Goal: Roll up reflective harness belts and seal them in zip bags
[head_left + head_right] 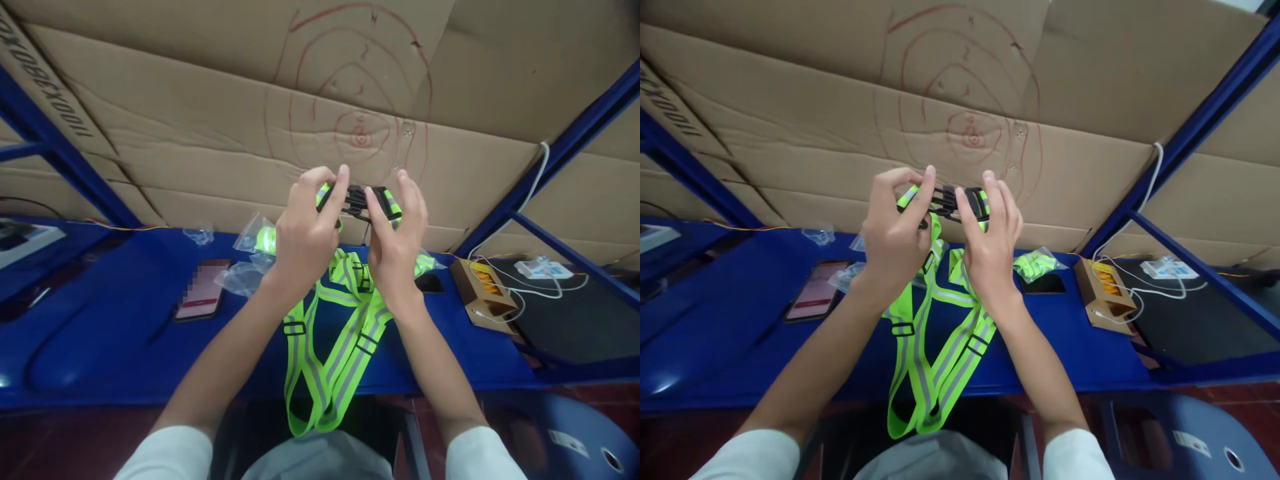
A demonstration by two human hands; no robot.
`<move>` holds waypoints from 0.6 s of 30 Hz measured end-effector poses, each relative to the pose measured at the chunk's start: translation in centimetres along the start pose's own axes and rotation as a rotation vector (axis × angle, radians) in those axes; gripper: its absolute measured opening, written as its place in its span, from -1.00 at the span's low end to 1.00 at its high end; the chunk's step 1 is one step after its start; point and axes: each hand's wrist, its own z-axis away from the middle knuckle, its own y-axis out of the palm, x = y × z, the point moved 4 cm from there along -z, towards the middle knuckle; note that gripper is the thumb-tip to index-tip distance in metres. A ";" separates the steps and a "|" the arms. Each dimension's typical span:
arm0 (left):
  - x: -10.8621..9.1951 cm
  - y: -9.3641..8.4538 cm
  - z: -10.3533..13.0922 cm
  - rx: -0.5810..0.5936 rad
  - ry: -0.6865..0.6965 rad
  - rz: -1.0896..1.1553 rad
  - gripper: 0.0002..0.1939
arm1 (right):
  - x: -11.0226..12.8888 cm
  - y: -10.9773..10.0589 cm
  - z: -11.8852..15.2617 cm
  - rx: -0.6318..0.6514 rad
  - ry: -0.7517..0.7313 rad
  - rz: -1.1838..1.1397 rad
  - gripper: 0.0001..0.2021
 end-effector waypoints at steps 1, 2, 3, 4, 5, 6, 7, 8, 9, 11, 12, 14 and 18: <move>0.2 0.3 -0.3 -0.011 -0.001 0.015 -0.46 | -0.1 0.3 -0.3 -0.022 0.000 -0.037 -0.44; 0.5 0.5 -0.5 -0.017 -0.009 0.028 -0.47 | -0.4 0.7 -0.6 -0.032 0.010 -0.072 -0.46; 0.9 0.8 -0.8 -0.021 -0.020 0.042 -0.48 | -0.6 1.1 -1.0 -0.034 0.028 -0.101 -0.47; 1.3 1.1 -1.1 -0.023 -0.034 0.055 -0.48 | -0.9 1.6 -1.2 -0.031 0.051 -0.123 -0.48; 1.7 1.4 -1.3 -0.024 -0.047 0.066 -0.49 | -1.1 2.0 -1.5 -0.028 0.073 -0.138 -0.48; 2.0 1.6 -1.5 -0.024 -0.055 0.075 -0.49 | -1.2 2.3 -1.6 -0.029 0.089 -0.154 -0.49; 2.3 1.8 -1.6 -0.023 -0.058 0.080 -0.50 | -1.3 2.6 -1.7 -0.034 0.095 -0.174 -0.49; 2.4 1.9 -1.7 -0.023 -0.055 0.081 -0.50 | -1.3 2.9 -1.8 -0.039 0.096 -0.199 -0.49; 2.4 2.0 -1.7 -0.024 -0.049 0.081 -0.50 | -1.3 3.1 -1.7 -0.041 0.095 -0.229 -0.50; 2.4 2.2 -1.6 -0.019 -0.036 0.084 -0.50 | -1.3 3.4 -1.6 -0.029 0.088 -0.285 -0.50; 2.5 2.3 -1.6 -0.013 -0.031 0.086 -0.51 | -1.3 3.5 -1.6 -0.018 0.085 -0.303 -0.50; 2.6 2.5 -1.4 0.000 -0.032 0.082 -0.51 | -1.3 3.7 -1.5 0.004 0.085 -0.317 -0.50; 3.4 2.5 -1.1 -0.010 -0.067 0.051 -0.50 | -1.0 3.6 -1.6 0.011 0.119 -0.328 -0.51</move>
